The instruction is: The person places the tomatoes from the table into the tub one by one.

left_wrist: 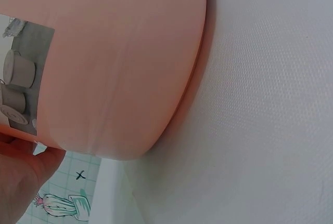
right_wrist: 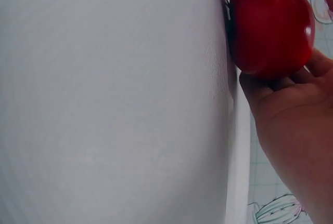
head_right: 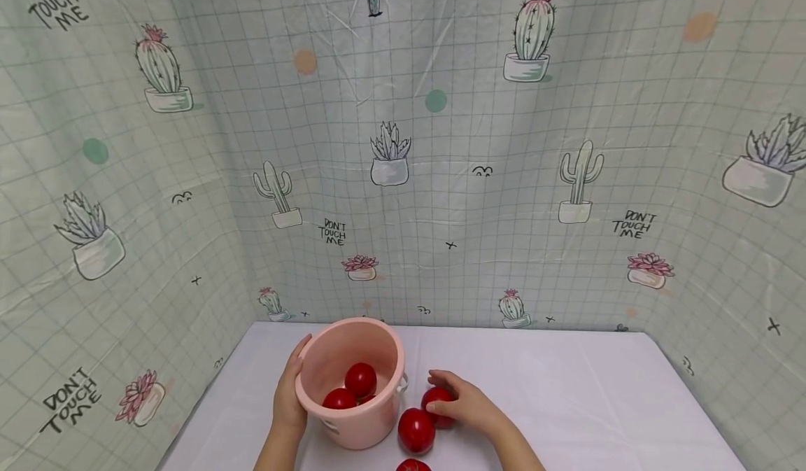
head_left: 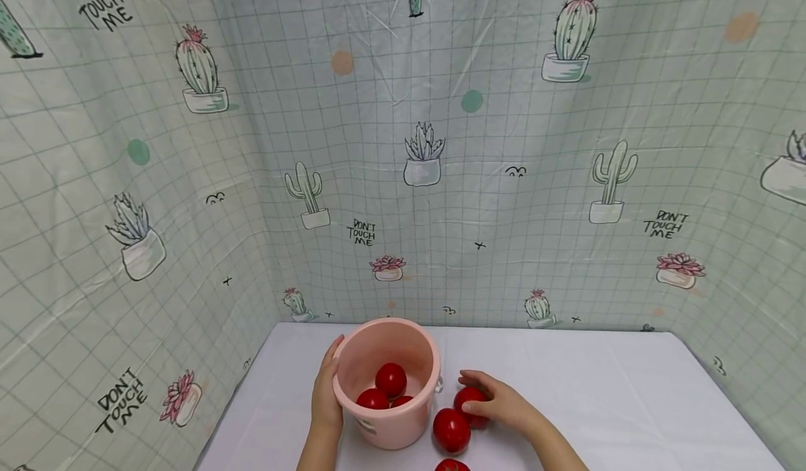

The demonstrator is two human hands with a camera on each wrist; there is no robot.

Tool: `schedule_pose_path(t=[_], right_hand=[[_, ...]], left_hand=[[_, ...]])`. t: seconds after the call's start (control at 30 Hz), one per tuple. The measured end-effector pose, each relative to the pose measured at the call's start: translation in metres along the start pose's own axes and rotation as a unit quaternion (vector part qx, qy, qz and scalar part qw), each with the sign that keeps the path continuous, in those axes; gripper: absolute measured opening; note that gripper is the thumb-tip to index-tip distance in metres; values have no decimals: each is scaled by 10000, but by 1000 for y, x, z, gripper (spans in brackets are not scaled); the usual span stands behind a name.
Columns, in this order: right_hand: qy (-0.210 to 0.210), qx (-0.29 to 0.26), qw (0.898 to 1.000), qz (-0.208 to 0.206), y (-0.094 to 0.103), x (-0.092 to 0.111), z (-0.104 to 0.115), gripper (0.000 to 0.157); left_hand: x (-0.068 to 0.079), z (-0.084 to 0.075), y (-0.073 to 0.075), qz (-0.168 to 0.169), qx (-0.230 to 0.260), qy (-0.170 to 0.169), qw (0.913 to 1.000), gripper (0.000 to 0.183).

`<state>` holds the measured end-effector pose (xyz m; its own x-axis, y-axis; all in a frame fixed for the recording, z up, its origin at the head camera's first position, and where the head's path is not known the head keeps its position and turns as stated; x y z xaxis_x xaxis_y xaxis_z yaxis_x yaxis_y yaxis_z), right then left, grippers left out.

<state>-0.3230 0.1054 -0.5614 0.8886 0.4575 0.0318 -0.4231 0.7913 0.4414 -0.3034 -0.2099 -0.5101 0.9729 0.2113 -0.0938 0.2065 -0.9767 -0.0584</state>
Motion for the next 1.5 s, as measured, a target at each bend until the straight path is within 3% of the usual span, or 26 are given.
schedule_pose_path(t=[0.93,1.5], right_hand=[[-43,186,9998,72,-1,6,-4,57],[-223,450,9985,-201,7,2,-9,55]], left_hand=[[0,-1,-1,20,-44,-57,10000,48],[0,0,0,16,-61,-74,10000,48]])
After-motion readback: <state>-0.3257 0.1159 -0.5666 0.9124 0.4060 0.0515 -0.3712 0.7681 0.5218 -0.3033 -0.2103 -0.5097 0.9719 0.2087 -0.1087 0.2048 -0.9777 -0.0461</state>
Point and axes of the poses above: each hand's wrist, its own x-axis away from the middle knuckle, its own y-axis out of the back of the hand, z = x × y, the point moved 7 cm from there along -x, towards the middle knuckle, and after that the axes turned 1 degree about y, right-handed, at the moved point
